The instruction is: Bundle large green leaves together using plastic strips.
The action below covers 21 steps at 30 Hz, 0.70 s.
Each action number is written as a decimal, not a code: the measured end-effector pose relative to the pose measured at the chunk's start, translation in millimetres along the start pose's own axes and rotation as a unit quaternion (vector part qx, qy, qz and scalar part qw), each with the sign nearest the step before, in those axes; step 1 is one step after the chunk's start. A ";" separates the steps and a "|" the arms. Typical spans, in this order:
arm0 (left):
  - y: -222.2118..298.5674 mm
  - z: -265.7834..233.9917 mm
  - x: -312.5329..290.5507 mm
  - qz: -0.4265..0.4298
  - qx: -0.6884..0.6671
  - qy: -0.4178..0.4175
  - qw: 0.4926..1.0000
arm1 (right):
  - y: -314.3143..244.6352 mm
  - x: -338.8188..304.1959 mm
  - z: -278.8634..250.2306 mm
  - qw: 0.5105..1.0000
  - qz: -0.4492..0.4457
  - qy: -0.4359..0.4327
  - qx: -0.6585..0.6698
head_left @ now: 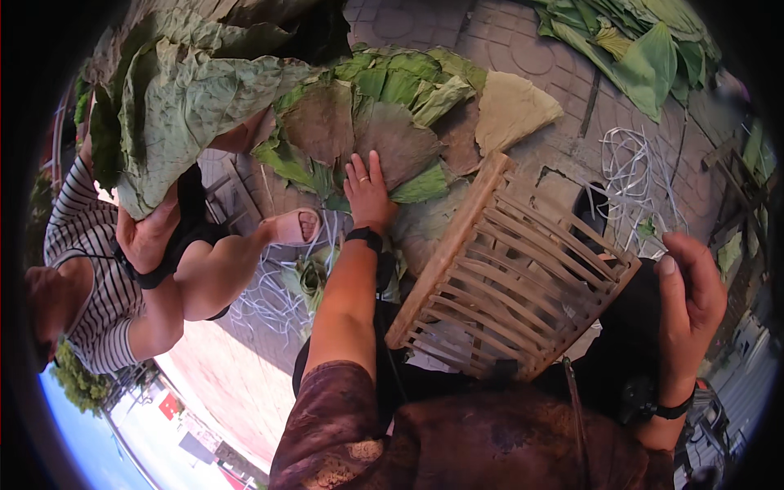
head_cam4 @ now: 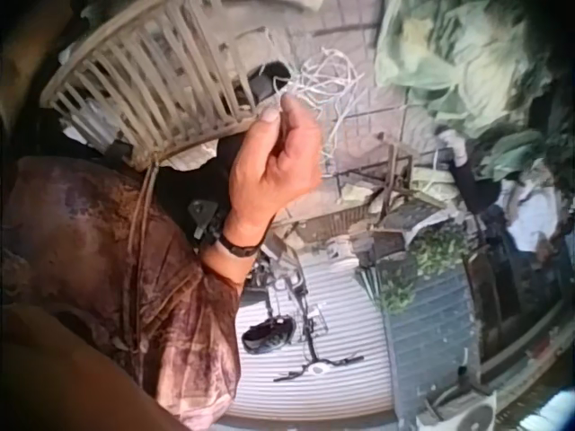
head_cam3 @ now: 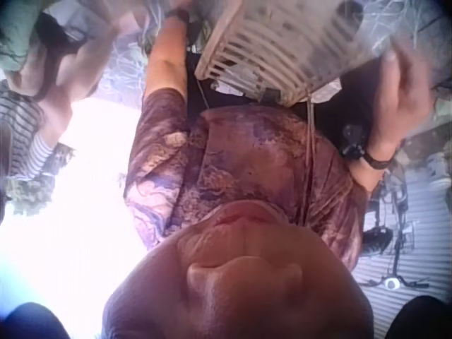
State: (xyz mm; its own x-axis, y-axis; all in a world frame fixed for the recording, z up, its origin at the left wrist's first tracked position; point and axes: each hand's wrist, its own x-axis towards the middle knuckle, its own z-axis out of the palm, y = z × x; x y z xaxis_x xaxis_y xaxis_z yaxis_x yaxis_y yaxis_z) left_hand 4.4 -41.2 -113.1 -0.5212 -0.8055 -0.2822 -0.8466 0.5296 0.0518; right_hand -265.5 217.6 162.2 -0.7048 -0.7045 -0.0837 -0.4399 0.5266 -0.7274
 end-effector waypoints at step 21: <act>-69.2 -36.1 43.6 -0.098 -0.303 0.113 0.941 | -2.6 -0.1 -5.4 0.999 -0.029 -0.008 -0.018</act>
State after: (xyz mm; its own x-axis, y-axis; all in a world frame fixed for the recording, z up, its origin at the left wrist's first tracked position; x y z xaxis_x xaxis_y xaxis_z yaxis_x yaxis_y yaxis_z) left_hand 36.4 -122.5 -94.4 -0.3000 -0.9441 -0.1367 -0.7993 0.1706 0.5762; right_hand -267.3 218.9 167.8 -0.6687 -0.7417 -0.0519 -0.5001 0.5003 -0.7068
